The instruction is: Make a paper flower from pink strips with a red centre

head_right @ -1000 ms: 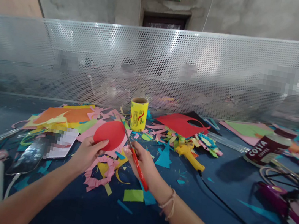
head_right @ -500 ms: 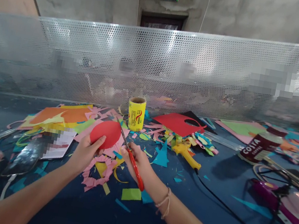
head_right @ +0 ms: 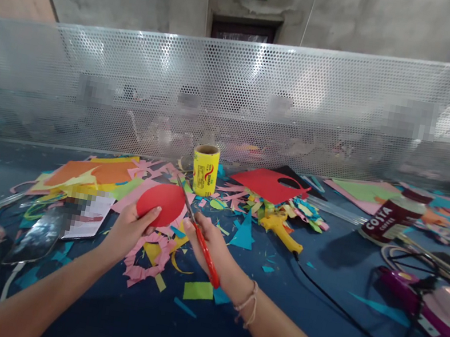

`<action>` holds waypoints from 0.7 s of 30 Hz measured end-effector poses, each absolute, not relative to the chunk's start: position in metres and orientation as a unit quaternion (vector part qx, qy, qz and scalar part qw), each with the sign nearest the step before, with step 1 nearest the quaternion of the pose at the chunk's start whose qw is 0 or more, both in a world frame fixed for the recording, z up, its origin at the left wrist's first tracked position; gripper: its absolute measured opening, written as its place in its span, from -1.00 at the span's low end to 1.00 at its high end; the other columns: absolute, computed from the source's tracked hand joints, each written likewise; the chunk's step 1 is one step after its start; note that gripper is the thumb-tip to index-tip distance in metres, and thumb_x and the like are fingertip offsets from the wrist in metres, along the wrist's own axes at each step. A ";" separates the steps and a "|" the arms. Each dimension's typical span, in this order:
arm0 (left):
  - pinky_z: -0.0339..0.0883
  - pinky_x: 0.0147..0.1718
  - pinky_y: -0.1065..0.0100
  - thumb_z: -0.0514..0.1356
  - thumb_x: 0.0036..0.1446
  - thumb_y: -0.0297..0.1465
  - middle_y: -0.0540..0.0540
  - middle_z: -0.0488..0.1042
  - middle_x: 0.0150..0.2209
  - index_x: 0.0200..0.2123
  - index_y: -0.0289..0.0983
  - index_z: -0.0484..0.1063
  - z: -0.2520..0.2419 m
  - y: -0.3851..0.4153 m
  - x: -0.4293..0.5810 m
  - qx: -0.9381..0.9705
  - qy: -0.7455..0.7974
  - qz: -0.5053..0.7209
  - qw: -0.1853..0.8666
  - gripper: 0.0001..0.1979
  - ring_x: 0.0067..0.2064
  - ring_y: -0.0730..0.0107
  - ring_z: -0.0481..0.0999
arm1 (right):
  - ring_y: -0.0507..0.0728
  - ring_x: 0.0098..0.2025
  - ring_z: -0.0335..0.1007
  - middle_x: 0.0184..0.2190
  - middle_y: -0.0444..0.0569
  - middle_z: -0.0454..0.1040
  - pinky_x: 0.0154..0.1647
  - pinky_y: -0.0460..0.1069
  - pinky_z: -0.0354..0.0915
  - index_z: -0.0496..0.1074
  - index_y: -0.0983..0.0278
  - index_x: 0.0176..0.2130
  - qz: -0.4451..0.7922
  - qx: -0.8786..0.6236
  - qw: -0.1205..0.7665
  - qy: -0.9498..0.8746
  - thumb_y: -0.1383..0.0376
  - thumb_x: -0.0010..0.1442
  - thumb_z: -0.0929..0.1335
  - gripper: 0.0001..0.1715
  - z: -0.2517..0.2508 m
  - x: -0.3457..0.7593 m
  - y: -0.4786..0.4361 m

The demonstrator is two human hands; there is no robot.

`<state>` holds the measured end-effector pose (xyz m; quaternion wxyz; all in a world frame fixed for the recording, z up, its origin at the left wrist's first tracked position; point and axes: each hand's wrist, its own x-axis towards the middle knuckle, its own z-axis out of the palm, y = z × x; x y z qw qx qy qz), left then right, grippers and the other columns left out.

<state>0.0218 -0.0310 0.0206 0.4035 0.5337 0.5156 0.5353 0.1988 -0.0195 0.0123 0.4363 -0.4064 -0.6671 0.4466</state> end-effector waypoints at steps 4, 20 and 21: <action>0.04 -0.70 0.56 0.20 -0.05 -0.18 0.10 0.22 -0.67 -0.47 -0.32 0.30 0.024 -0.030 0.021 0.483 0.518 0.556 0.435 -0.70 -0.67 0.63 0.16 | -0.04 -0.58 0.01 -0.63 -0.19 0.12 -0.60 -0.08 0.01 0.26 0.29 -0.42 0.380 -0.413 0.393 -0.728 0.06 0.15 0.23 -0.65 0.009 0.202 -0.012; 0.23 -0.63 0.51 0.15 0.03 -0.21 0.03 0.32 -0.71 -0.48 -0.33 0.33 0.026 -0.032 0.022 0.533 0.503 0.544 0.408 -0.73 -0.65 0.53 0.31 | -0.05 -0.64 -0.02 -0.65 -0.22 0.12 -0.64 -0.09 -0.03 0.20 0.25 -0.35 0.412 -0.406 0.368 -0.727 0.03 0.20 0.15 -0.65 0.015 0.201 -0.020; 0.20 -0.65 0.52 0.15 0.03 -0.21 0.04 0.30 -0.72 -0.48 -0.33 0.32 0.027 -0.031 0.020 0.533 0.510 0.542 0.403 -0.73 -0.66 0.55 0.30 | -0.05 -0.62 -0.02 -0.65 -0.22 0.10 -0.63 -0.09 -0.03 0.20 0.26 -0.37 0.402 -0.407 0.367 -0.734 0.03 0.20 0.16 -0.65 0.014 0.201 -0.018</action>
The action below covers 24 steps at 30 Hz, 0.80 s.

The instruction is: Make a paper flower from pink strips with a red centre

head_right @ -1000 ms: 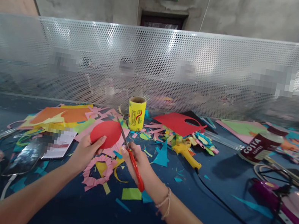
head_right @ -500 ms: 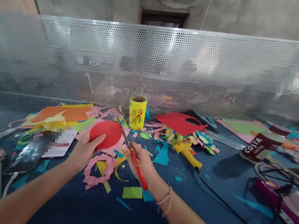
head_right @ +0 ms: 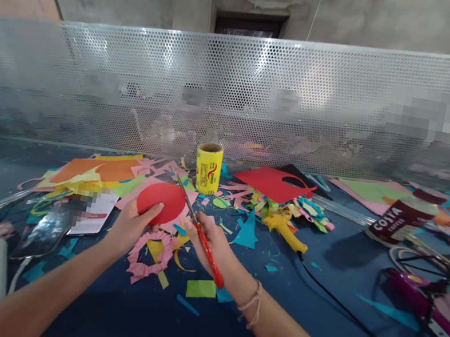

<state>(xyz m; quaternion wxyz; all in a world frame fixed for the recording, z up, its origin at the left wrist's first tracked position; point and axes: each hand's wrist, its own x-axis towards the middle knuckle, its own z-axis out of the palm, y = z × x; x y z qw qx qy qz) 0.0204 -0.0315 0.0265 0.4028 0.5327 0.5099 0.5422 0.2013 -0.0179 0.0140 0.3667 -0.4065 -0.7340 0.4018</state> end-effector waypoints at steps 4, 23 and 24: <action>0.12 -0.70 0.53 0.17 -0.01 -0.21 0.05 0.28 -0.73 -0.50 -0.33 0.31 0.026 -0.028 0.015 0.526 0.520 0.544 0.396 -0.73 -0.68 0.56 0.26 | -0.04 -0.58 -0.05 -0.64 -0.22 0.04 -0.59 -0.08 -0.04 0.19 0.27 -0.47 0.351 -0.412 0.351 -0.764 0.03 0.14 0.21 -0.63 0.011 0.204 -0.011; 0.25 -0.62 0.48 0.26 -0.13 -0.30 0.01 0.39 -0.59 -0.35 -0.36 0.36 0.027 -0.031 0.022 0.511 0.508 0.545 0.429 -0.71 -0.63 0.54 0.33 | -0.05 -0.60 -0.04 -0.64 -0.21 0.07 -0.61 -0.09 -0.04 0.20 0.28 -0.43 0.360 -0.403 0.352 -0.764 0.01 0.17 0.16 -0.60 0.007 0.204 -0.010; 0.25 -0.62 0.47 0.27 -0.13 -0.30 0.02 0.39 -0.60 -0.36 -0.36 0.36 0.028 -0.031 0.021 0.511 0.508 0.545 0.429 -0.71 -0.64 0.54 0.33 | -0.05 -0.60 -0.06 -0.64 -0.22 0.04 -0.61 -0.09 -0.06 0.20 0.28 -0.46 0.351 -0.409 0.351 -0.766 0.01 0.16 0.17 -0.60 0.008 0.205 -0.009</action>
